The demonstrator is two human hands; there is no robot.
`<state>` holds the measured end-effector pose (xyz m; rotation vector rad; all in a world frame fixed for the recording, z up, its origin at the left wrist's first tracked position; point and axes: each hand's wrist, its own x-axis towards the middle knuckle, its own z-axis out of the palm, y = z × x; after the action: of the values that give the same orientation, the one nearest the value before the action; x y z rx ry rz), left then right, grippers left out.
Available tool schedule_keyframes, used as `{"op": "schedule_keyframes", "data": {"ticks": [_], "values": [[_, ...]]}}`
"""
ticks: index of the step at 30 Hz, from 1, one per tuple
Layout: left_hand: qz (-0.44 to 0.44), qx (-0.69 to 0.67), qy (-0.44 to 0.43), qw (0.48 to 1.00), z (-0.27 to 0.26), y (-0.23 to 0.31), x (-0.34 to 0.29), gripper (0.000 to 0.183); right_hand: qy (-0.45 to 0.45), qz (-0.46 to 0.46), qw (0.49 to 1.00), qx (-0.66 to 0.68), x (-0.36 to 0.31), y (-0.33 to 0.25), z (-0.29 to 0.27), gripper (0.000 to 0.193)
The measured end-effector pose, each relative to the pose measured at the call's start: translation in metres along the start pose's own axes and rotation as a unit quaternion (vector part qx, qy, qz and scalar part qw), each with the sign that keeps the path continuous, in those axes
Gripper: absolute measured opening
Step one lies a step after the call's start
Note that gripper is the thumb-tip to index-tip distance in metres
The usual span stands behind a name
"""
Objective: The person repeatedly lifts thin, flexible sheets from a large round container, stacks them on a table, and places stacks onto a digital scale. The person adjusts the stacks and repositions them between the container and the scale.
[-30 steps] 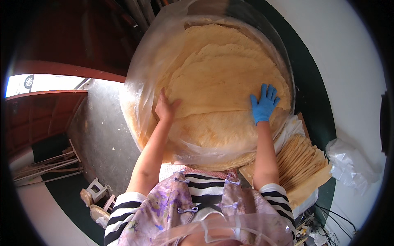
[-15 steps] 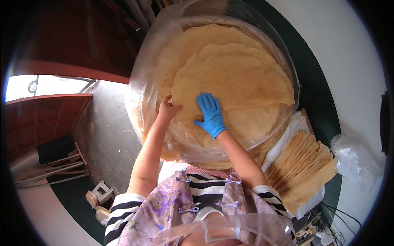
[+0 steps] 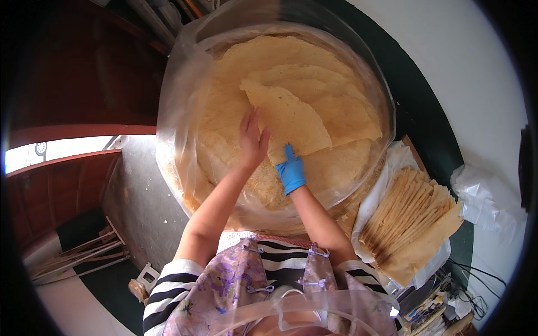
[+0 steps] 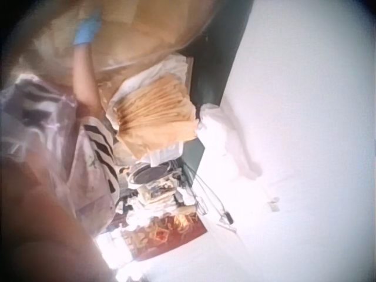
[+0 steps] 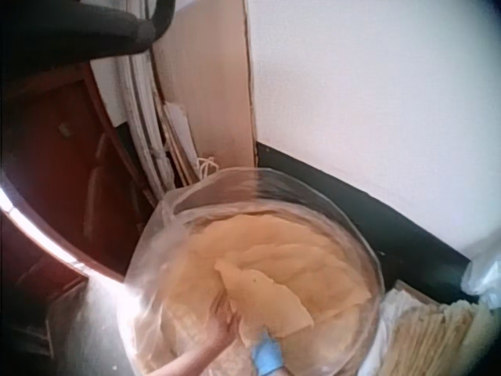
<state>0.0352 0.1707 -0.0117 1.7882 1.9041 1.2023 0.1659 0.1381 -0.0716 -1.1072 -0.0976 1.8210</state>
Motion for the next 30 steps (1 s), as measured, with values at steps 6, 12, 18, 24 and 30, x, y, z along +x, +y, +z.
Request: {"op": "schedule_keyframes", "data": {"ticks": [6,12,18,24,30], "values": [[0.019,0.154,-0.121,0.980,0.049,-0.039,0.025,0.062,0.006,0.024,0.997,0.068,-0.003,-0.001,-0.001,0.040],[-0.016,0.199,-0.149,0.968,0.067,-0.048,0.021,0.064,-0.097,0.139,0.906,-0.389,-0.036,-0.063,-0.013,0.049],[-0.005,0.217,-0.088,0.972,0.070,-0.051,0.018,0.063,-0.130,-0.423,0.426,-0.789,-0.030,-0.121,0.010,0.084],[-0.161,-0.024,0.041,0.986,0.055,-0.032,-0.014,0.053,-0.161,-0.294,0.415,-0.846,0.007,-0.124,0.003,0.107],[-0.486,-0.463,-0.042,0.740,-0.003,0.038,-0.021,0.040,-0.236,-0.365,0.442,-0.785,0.003,-0.114,-0.017,0.092]]}}
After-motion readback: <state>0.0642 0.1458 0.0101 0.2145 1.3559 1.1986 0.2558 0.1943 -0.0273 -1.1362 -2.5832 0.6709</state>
